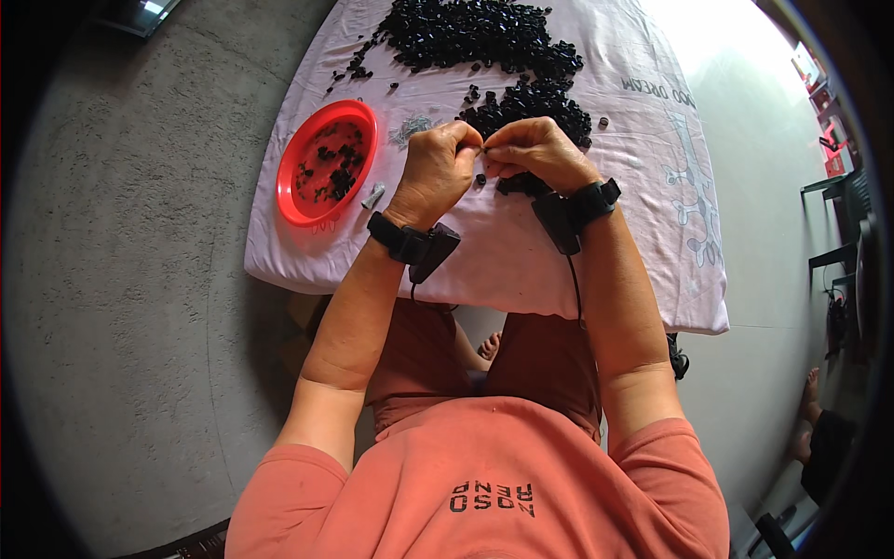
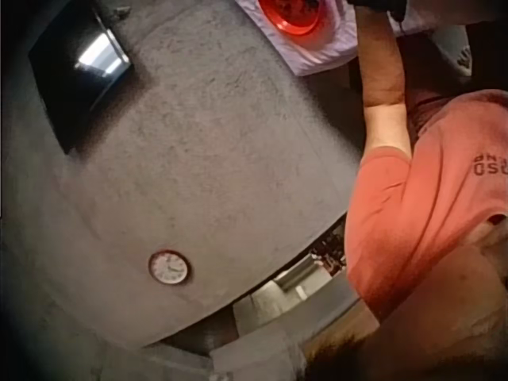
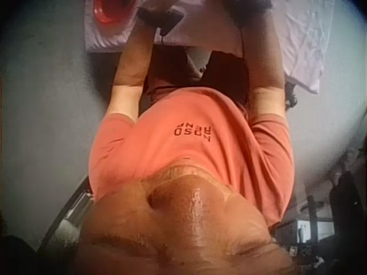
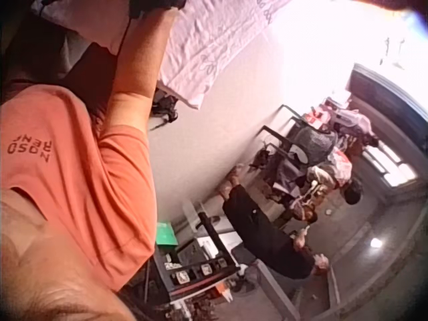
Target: Assembling small black plastic parts by inserting metal components.
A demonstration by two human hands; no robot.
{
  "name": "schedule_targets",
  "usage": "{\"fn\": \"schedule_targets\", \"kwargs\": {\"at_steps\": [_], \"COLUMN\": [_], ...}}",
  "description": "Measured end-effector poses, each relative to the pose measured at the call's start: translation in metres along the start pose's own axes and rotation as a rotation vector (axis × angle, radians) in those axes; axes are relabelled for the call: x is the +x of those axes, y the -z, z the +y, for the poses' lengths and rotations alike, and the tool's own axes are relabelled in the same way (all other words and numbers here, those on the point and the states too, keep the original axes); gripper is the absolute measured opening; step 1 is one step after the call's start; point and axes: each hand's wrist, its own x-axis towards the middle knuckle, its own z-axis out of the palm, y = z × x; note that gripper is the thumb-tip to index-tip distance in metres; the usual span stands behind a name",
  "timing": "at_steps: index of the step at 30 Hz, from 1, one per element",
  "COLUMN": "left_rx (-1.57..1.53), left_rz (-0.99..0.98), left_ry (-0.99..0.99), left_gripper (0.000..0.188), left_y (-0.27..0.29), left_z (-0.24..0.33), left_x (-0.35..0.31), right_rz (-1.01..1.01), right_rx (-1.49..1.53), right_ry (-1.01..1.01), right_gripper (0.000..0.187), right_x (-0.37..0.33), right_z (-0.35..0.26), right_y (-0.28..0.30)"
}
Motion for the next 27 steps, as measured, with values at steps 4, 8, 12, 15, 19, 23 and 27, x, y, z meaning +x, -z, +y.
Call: {"fn": "schedule_targets", "kwargs": {"at_steps": [4,8,12,15,19,23,27], "left_rx": [0.019,0.038,0.037,0.029,-0.005,-0.078,-0.113], "left_rz": [-0.010,-0.030,-0.031,-0.038,-0.043,0.013,-0.044], "left_ry": [-0.036,-0.065,-0.088,-0.080,-0.039,0.040,0.253], "left_gripper": [0.010,0.009,0.008,0.008,0.008,0.012,0.014], "left_y": [0.001,0.001,0.001,-0.001,0.001,-0.001,0.002], "left_z": [0.003,0.002,0.002,0.000,0.001,-0.006,-0.015], "left_x": [0.000,0.002,0.002,0.002,0.000,-0.002,-0.003], "right_rz": [0.030,0.031,0.020,0.011,0.012,0.023,0.044], "right_rx": [0.000,-0.048,-0.094,-0.101,-0.094,-0.081,-0.054], "right_ry": [-0.023,-0.021,-0.026,-0.027,-0.022,-0.016,-0.012], "right_gripper": [0.018,0.018,0.017,0.016,0.016,0.016,0.017], "right_x": [-0.001,-0.001,-0.002,-0.002,-0.002,-0.002,-0.003], "right_z": [-0.002,-0.001,-0.004,-0.005,-0.006,-0.006,-0.006], "right_y": [-0.002,0.000,-0.001,-0.001,-0.002,-0.003,-0.001]}}
